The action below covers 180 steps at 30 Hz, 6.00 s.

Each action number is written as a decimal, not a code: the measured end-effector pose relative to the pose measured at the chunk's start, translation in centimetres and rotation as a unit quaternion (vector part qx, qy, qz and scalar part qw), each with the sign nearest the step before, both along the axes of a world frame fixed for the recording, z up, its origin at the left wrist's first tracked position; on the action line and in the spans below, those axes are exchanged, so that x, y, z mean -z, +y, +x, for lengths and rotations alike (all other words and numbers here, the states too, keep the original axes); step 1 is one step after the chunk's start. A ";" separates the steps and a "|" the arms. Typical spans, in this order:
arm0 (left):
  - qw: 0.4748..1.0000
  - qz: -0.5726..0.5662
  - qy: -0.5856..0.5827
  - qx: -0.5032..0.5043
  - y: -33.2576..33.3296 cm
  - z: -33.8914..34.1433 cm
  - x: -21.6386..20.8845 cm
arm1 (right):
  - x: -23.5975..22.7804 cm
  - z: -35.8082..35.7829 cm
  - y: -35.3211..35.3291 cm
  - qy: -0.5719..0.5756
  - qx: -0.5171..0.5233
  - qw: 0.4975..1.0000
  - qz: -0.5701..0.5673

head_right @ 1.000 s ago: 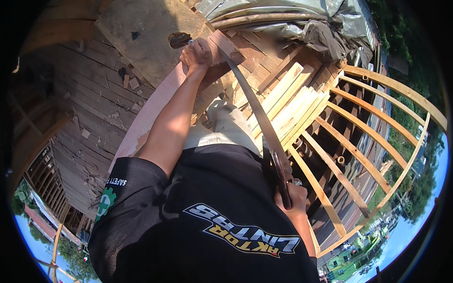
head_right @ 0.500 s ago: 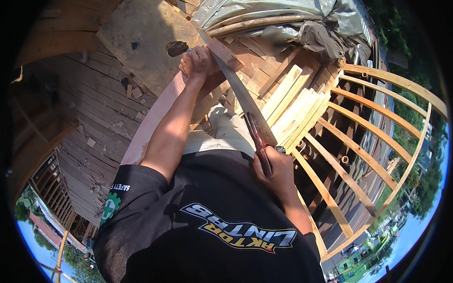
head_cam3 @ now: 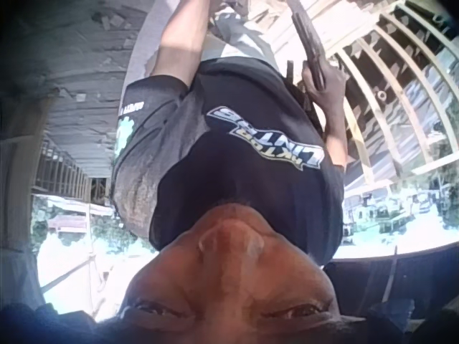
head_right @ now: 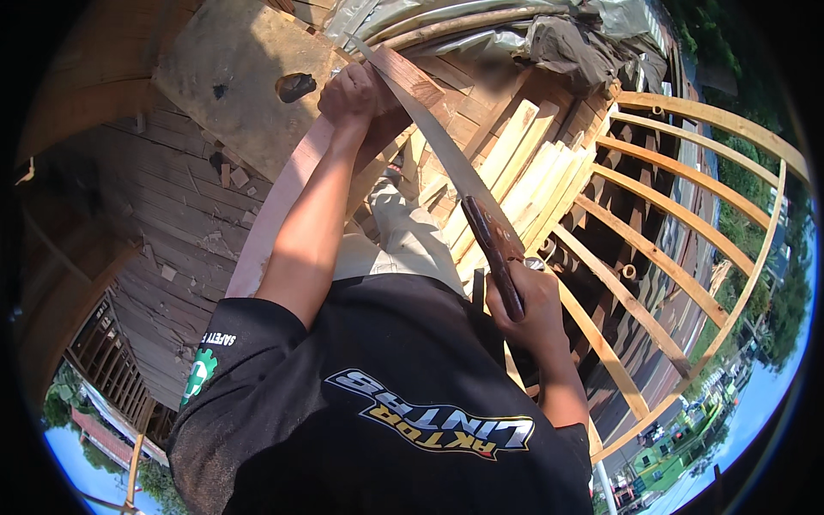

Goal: The person saws a curved piece of wood by hand and then fits a long wooden plank into the curved wall of a structure.

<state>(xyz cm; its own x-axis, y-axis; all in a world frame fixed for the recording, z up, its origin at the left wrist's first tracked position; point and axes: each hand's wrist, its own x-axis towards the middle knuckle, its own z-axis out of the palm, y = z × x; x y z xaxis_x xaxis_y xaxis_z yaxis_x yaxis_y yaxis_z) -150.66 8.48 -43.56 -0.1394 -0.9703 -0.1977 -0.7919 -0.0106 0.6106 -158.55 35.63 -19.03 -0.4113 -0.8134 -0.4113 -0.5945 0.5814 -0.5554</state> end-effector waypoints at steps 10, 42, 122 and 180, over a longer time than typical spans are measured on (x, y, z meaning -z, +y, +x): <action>1.000 -0.020 0.006 -0.010 0.4 0.5 0.0 | -7.7 -1.0 4.7 0.036 -0.045 0.998 0.025; 0.998 -0.033 -0.045 -0.001 0.9 2.2 2.1 | 2.1 -2.0 3.1 -0.025 0.004 0.999 0.042; 0.940 -0.321 0.090 -0.077 -9.8 59.5 -32.1 | 31.4 25.7 -12.5 0.176 -0.355 0.895 -0.207; 0.679 0.167 -0.017 -0.715 40.0 82.5 -4.9 | 4.4 73.1 -34.1 -0.462 -0.208 0.857 -0.097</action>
